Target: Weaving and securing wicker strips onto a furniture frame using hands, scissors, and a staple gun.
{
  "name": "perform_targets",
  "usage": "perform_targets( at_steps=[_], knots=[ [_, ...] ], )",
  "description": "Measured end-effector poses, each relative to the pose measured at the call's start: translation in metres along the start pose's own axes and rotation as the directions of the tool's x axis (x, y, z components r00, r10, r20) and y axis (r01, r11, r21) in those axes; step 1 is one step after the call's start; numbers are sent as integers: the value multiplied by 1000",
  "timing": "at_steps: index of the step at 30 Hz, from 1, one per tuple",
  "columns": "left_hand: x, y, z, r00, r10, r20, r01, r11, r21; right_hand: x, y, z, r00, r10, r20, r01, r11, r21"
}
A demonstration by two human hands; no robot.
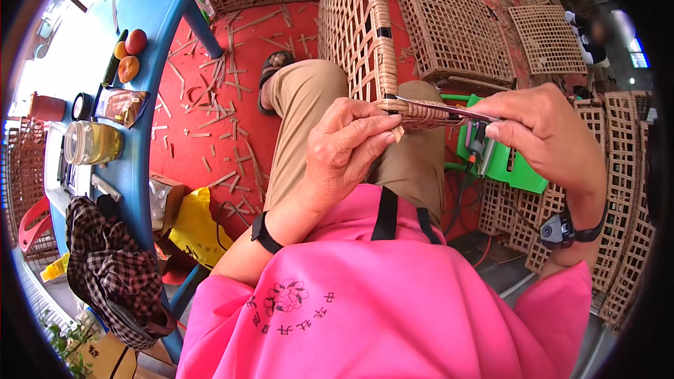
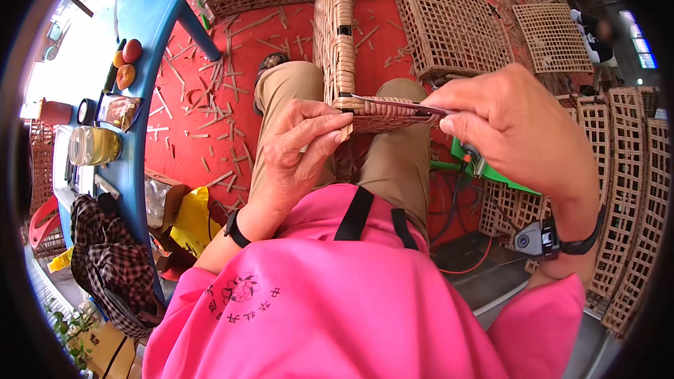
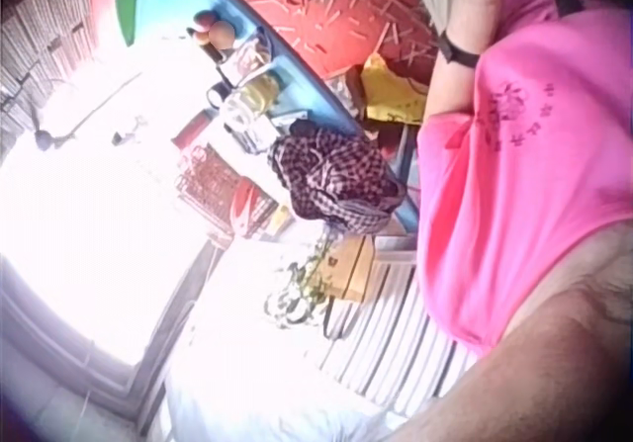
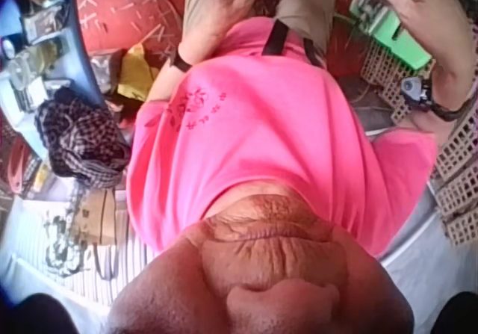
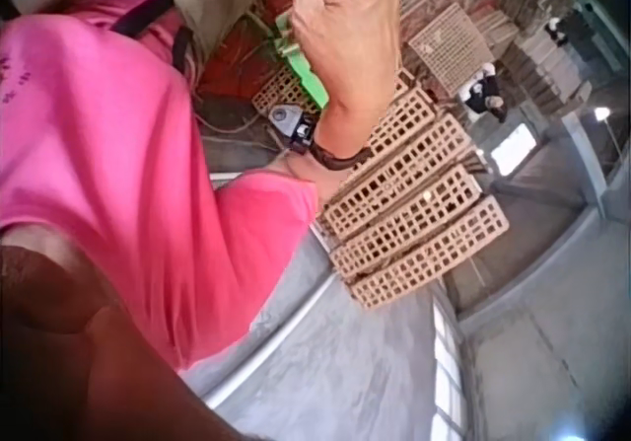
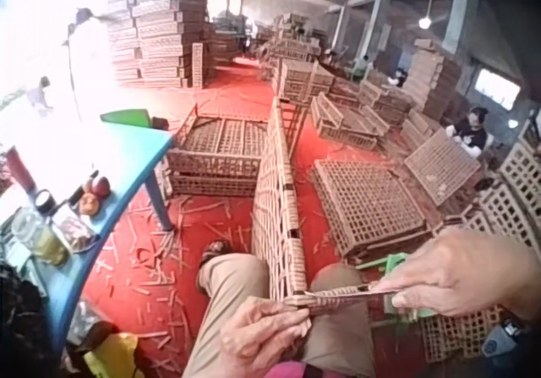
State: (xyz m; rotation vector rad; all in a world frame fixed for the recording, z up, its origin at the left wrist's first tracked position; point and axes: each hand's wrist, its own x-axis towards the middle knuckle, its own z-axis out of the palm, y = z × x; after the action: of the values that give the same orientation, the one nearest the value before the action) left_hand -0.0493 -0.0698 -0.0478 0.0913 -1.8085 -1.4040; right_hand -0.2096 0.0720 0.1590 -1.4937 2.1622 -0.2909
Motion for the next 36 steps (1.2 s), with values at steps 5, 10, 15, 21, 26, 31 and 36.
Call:
perform_targets(
  at_steps=[5,10,15,21,26,31,36],
  knots=[
    [0,-2,-2,1000,-1,3,1,1000,13,0,-24,6,998,-36,-42,27,977,-213],
    [0,-1,-3,1000,-4,12,4,1000,13,-26,-61,48,987,83,-135,-139,865,-482],
    [1,-1,-2,1000,5,-9,-5,1000,2,-30,-72,89,962,47,-269,-216,733,-645],
    [1,-3,2,997,-10,-82,8,1000,-22,-25,-68,133,929,8,-371,-298,611,-734],
    [1,-4,4,993,-29,-112,16,994,-109,-18,-62,147,907,37,-419,-347,628,-697],
    [2,-2,7,985,-80,-152,54,984,-168,-11,-60,144,887,0,-461,-342,670,-659],
    [6,10,9,912,-399,-94,338,861,-380,-16,-60,122,907,83,-413,-335,735,-589]
  ],
)
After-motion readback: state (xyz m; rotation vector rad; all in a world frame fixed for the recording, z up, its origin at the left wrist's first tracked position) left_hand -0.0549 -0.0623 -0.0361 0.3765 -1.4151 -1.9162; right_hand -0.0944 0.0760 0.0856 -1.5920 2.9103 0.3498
